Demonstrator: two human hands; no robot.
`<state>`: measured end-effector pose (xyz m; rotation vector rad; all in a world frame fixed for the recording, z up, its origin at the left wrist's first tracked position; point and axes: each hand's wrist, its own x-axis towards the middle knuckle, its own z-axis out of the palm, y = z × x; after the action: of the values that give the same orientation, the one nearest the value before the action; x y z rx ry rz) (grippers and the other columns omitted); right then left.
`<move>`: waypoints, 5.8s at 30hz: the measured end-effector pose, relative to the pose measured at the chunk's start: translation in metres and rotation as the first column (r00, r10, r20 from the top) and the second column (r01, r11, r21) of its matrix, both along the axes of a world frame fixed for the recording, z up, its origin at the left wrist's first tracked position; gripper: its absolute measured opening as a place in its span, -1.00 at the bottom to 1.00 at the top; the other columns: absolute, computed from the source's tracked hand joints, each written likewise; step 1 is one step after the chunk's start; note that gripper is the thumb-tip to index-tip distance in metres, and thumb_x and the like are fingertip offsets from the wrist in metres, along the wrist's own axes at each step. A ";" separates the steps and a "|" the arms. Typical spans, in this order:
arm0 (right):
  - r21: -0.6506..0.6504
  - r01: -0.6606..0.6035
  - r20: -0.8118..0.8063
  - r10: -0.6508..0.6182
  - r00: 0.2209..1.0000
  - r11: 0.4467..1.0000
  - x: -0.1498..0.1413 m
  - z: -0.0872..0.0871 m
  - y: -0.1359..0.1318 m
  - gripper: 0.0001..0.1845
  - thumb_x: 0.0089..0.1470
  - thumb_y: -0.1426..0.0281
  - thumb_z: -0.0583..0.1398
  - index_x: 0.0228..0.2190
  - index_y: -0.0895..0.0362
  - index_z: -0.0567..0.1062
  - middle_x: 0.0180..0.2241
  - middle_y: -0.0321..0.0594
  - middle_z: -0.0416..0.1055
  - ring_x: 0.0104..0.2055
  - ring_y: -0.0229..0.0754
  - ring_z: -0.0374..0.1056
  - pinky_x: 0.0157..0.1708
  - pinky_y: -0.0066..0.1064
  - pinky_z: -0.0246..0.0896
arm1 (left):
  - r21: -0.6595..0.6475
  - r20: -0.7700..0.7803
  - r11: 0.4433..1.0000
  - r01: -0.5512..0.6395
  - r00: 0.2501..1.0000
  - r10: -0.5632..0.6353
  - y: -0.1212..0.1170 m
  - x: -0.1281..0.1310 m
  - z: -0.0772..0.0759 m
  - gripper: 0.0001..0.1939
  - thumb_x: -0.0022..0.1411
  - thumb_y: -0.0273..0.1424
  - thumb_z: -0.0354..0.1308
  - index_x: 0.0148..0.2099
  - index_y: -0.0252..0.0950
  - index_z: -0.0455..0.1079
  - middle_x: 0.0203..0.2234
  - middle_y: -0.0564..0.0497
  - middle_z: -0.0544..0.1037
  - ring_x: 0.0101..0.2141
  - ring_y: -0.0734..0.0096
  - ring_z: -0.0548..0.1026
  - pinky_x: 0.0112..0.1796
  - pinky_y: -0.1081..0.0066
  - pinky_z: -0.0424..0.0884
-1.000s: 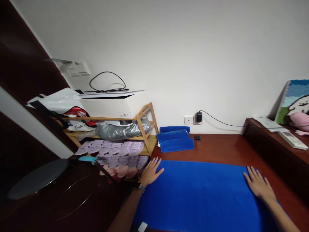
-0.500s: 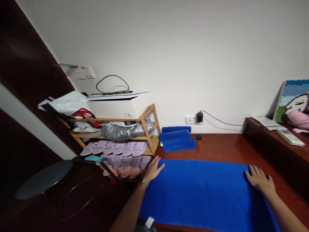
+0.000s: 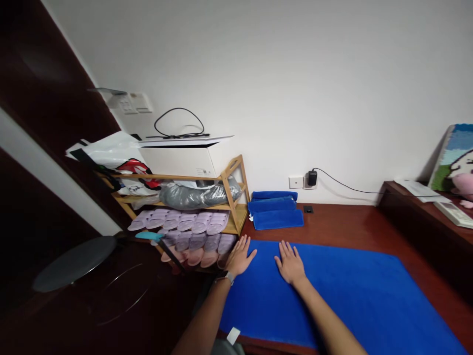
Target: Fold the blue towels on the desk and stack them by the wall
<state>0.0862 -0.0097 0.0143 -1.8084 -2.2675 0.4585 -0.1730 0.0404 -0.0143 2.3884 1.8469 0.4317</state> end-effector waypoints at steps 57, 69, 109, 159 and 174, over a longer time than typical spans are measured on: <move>0.166 0.486 0.024 -0.496 0.868 0.858 0.423 -0.089 -0.197 -0.22 -0.16 -0.21 -0.04 0.04 -0.33 0.55 0.19 -0.22 0.47 0.41 0.30 0.07 0.36 0.20 -0.07 | 0.138 -0.117 0.989 0.056 0.992 -0.040 -0.155 0.009 -0.001 -0.42 0.51 -0.06 -0.07 0.48 0.01 0.08 0.43 -0.04 0.17 0.39 0.09 0.17 0.31 -0.02 0.21; 0.122 0.040 -0.013 -0.038 0.999 0.992 0.094 0.016 -0.031 -0.21 0.37 0.01 -0.20 0.42 0.21 0.10 0.45 -0.08 0.00 0.50 -0.06 -0.15 0.46 -0.06 -0.25 | 0.064 -0.098 0.992 0.105 0.990 -0.099 -0.034 0.042 0.023 -0.43 0.52 -0.07 -0.13 0.46 -0.10 0.16 0.44 -0.08 0.14 0.41 0.11 0.10 0.35 0.00 0.10; 0.131 -0.078 0.011 0.077 0.997 0.988 0.009 0.004 0.000 -0.22 0.38 0.03 -0.22 0.42 0.20 0.07 0.45 -0.07 -0.01 0.51 -0.07 -0.16 0.45 -0.07 -0.28 | 0.030 -0.062 1.000 0.009 0.998 -0.007 -0.013 0.000 0.010 -0.30 0.46 0.08 -0.12 0.49 -0.09 0.08 0.47 -0.07 0.06 0.44 0.09 0.02 0.36 0.04 0.04; 0.058 0.315 0.148 -0.320 0.936 0.947 0.256 -0.040 -0.017 -0.17 0.29 0.00 -0.22 0.43 0.13 0.07 0.46 -0.12 -0.03 0.50 0.00 -0.15 0.43 0.04 -0.25 | -0.012 -0.090 1.000 0.004 0.996 -0.005 -0.006 -0.003 0.011 -0.25 0.47 0.06 -0.17 0.50 -0.27 0.03 0.47 -0.20 0.04 0.44 0.10 0.00 0.37 0.06 0.04; 0.023 0.615 0.113 -0.614 0.782 0.788 0.370 -0.029 -0.045 -0.14 0.29 0.09 -0.22 0.41 0.38 0.07 0.46 0.07 -0.07 0.50 0.17 -0.18 0.42 0.12 -0.22 | -0.117 -0.021 0.993 0.015 1.000 -0.017 -0.004 -0.005 0.028 -0.22 0.47 0.07 -0.15 0.51 -0.30 -0.02 0.47 -0.22 0.01 0.45 0.10 -0.04 0.37 0.06 0.02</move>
<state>0.4566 -0.0547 -0.0147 -2.4784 -1.5686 0.2482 -0.1777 0.0364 0.0136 2.3382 1.8073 0.2877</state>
